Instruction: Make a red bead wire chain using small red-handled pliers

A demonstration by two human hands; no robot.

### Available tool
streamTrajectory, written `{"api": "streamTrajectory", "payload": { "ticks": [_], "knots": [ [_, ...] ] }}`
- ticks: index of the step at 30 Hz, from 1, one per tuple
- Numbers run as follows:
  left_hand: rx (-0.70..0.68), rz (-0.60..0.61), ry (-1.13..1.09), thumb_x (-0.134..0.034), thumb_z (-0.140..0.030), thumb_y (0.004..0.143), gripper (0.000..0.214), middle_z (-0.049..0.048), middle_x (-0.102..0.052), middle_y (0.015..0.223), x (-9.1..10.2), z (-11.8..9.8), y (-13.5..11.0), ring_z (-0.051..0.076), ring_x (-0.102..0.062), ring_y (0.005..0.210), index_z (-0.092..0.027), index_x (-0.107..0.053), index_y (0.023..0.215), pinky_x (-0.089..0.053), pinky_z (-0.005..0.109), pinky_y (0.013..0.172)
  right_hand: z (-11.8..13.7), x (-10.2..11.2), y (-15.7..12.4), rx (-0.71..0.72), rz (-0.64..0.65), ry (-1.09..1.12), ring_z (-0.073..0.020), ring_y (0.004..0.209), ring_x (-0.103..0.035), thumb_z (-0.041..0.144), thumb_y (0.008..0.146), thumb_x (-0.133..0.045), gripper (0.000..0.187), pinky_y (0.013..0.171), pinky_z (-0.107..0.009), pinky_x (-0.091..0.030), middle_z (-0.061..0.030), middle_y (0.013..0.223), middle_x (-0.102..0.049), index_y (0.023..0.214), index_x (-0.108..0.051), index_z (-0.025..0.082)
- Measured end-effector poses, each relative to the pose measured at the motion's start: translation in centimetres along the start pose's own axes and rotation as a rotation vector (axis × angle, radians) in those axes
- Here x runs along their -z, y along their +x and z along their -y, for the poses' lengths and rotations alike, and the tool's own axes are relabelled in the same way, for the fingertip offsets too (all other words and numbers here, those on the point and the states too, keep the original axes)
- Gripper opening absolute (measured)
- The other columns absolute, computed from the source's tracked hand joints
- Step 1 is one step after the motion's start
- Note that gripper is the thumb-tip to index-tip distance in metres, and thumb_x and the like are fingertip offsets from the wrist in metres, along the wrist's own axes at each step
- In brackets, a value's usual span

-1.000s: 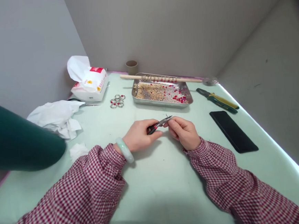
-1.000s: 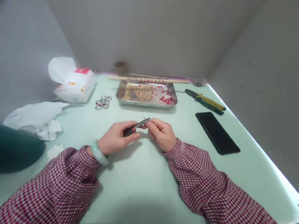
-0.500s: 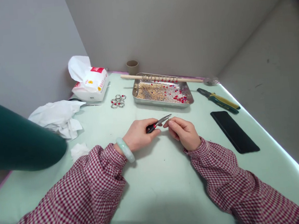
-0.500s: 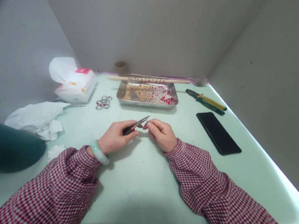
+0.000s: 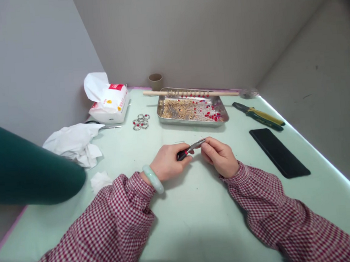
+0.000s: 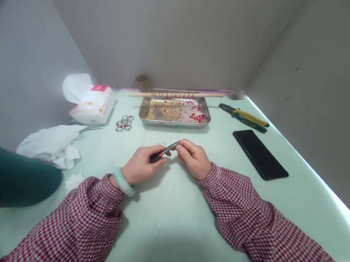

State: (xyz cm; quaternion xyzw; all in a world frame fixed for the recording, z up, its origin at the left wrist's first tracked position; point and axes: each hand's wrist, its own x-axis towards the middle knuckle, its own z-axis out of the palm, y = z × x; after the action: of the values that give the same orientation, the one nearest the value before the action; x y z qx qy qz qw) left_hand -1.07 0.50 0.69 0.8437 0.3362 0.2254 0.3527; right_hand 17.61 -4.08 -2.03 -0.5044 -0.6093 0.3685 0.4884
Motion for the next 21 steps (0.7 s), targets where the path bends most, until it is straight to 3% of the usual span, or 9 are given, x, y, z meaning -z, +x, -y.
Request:
{"api": "streamTrajectory", "payload": {
  "ticks": [9, 13, 21],
  "knots": [
    [0.011, 0.087, -0.099, -0.055, -0.025, 0.081, 0.018, 0.0009, -0.064, 0.08, 0.0, 0.0, 0.2, 0.014, -0.053, 0.071, -0.016, -0.066, 0.093, -0.043, 0.027, 0.069, -0.1, 0.4, 0.2, -0.166, 0.116, 0.403, -0.0057, 0.04, -0.021, 0.04, 0.086, -0.057, 0.026, 0.039, -0.021, -0.014, 0.0087, 0.046, -0.032, 0.079, -0.06, 0.015],
    [-0.007, 0.051, -0.074, -0.054, -0.023, 0.082, 0.019, 0.0016, -0.065, 0.082, -0.3, -0.1, 0.1, 0.015, -0.053, 0.073, -0.016, -0.066, 0.095, -0.043, 0.028, 0.071, 0.7, 0.4, 0.2, -0.291, 0.173, 0.572, -0.0049, 0.038, -0.015, 0.039, 0.084, -0.058, 0.023, 0.037, -0.019, -0.011, 0.0109, 0.043, -0.028, 0.076, -0.057, 0.017],
    [-0.114, 0.075, -0.074, -0.054, -0.017, 0.08, 0.021, 0.0006, -0.065, 0.079, -0.3, 0.0, 0.0, 0.012, -0.051, 0.066, -0.016, -0.066, 0.097, -0.041, 0.025, 0.066, 0.8, 1.9, 0.1, -0.438, 0.434, 0.649, -0.0049, 0.031, -0.007, 0.042, 0.08, -0.058, 0.025, 0.031, -0.019, -0.012, 0.014, 0.038, -0.015, 0.069, -0.05, 0.022]
  ]
}}
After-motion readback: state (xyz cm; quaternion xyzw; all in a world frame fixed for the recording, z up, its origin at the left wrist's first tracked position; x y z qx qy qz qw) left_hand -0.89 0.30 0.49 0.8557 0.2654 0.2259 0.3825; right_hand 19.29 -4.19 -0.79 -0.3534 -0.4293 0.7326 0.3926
